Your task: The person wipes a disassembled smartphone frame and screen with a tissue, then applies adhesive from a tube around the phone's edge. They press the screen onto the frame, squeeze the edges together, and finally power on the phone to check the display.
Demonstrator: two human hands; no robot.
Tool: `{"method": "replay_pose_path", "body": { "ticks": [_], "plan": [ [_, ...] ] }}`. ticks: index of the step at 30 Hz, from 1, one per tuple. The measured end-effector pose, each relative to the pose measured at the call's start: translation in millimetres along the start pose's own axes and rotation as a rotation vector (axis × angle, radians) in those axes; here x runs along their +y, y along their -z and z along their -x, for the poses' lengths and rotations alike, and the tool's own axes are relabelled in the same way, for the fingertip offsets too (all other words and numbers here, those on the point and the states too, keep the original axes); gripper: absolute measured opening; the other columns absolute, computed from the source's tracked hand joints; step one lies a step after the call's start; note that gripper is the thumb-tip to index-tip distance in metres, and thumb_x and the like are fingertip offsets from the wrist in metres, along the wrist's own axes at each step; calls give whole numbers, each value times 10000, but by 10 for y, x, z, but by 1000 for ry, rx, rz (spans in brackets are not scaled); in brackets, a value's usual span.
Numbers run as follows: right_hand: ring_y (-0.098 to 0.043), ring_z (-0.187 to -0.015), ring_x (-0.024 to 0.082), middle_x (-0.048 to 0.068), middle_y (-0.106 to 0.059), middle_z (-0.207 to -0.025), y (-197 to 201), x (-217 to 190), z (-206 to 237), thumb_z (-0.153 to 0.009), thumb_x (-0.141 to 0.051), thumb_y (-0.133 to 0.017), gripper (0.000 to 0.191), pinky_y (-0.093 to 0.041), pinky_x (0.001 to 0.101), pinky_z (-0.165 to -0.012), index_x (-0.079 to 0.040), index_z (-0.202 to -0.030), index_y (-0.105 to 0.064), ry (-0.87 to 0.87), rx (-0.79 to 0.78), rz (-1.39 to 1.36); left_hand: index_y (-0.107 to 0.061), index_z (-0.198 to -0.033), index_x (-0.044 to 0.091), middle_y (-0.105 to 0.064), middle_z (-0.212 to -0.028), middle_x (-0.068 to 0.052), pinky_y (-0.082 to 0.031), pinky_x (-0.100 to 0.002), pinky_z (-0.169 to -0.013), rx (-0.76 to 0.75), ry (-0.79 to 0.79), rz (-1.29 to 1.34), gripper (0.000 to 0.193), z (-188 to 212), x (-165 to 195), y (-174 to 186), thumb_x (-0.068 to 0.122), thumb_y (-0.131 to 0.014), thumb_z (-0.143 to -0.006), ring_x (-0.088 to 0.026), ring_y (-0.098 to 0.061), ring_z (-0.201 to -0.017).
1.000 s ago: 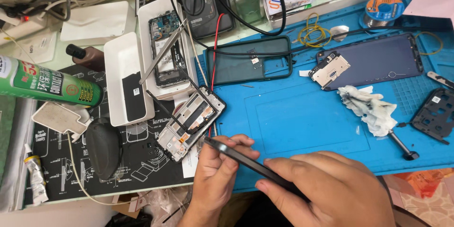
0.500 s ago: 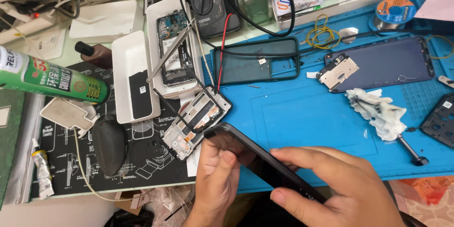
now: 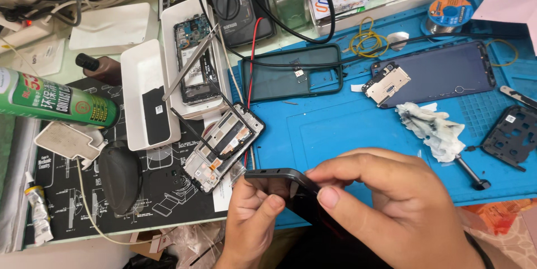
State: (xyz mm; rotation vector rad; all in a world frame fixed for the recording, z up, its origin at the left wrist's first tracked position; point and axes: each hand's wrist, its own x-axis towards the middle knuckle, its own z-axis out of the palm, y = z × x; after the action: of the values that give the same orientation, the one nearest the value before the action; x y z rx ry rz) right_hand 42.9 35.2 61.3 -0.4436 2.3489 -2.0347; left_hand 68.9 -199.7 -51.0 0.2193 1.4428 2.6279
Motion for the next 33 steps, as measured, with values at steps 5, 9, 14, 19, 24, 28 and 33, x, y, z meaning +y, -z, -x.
{"method": "replay_pose_path", "body": {
  "ticks": [5, 9, 14, 19, 24, 28, 33],
  "plan": [
    [-737, -797, 109, 36, -775, -879, -43, 34, -27, -855, -98, -813, 151, -576, 232, -694, -39, -984, -760, 24, 44, -28, -562, -1185, -30, -670, -1057, -108, -502, -319, -869, 77, 63, -140, 276, 36, 25, -9, 52, -705, -964, -164, -617, -967],
    [-738, -802, 104, 35, -773, -888, -38, 78, -9, -838, -95, -819, 159, -585, 234, -696, -34, -972, -761, -14, 49, -34, -564, -1196, -29, -665, -1053, -105, -500, -311, -859, 86, 63, -111, 273, 42, 18, -6, 40, -707, -973, -157, -613, -966],
    [-745, -822, 111, 48, -771, -910, -29, 142, 21, -829, -71, -816, 175, -596, 248, -718, -10, -983, -761, -75, 36, -127, -561, -1198, -28, -662, -1060, -105, -505, -319, -895, 60, 41, -115, 254, 44, 5, 3, 16, -700, -990, -158, -615, -988],
    [-739, -822, 129, 72, -735, -926, -32, 187, 30, -847, -60, -830, 156, -591, 266, -725, 5, -974, -769, -85, 37, -110, -562, -1194, -31, -676, -1065, -115, -514, -328, -904, 81, 58, -145, 268, 78, 0, 20, -5, -698, -965, -170, -631, -999],
    [-735, -889, 122, 72, -762, -985, -41, 211, 53, -857, -75, -803, 226, -595, 264, -781, 10, -1060, -748, -90, 22, -192, -562, -1222, -34, -677, -1098, -123, -501, -333, -914, 92, 49, -77, 273, 29, 47, -66, 0, -695, -986, -174, -625, -1016],
    [-706, -938, 113, 59, -750, -1052, -36, 336, 90, -852, -95, -806, 396, -577, 268, -831, 18, -1210, -681, -132, -124, -303, -548, -1318, -35, -669, -1160, -118, -461, -354, -989, 193, -6, 42, 360, -47, 132, -194, 51, -675, -993, -179, -613, -1076],
    [-707, -847, 143, 79, -768, -949, -132, 626, 235, -762, -25, -815, 374, -575, 289, -724, 10, -1123, -723, -514, 71, -288, -506, -1376, 21, -659, -1261, -94, -431, -369, -1058, 312, -71, 50, 482, -105, 205, -176, 79, -681, -931, -182, -608, -1163]
  ]
}}
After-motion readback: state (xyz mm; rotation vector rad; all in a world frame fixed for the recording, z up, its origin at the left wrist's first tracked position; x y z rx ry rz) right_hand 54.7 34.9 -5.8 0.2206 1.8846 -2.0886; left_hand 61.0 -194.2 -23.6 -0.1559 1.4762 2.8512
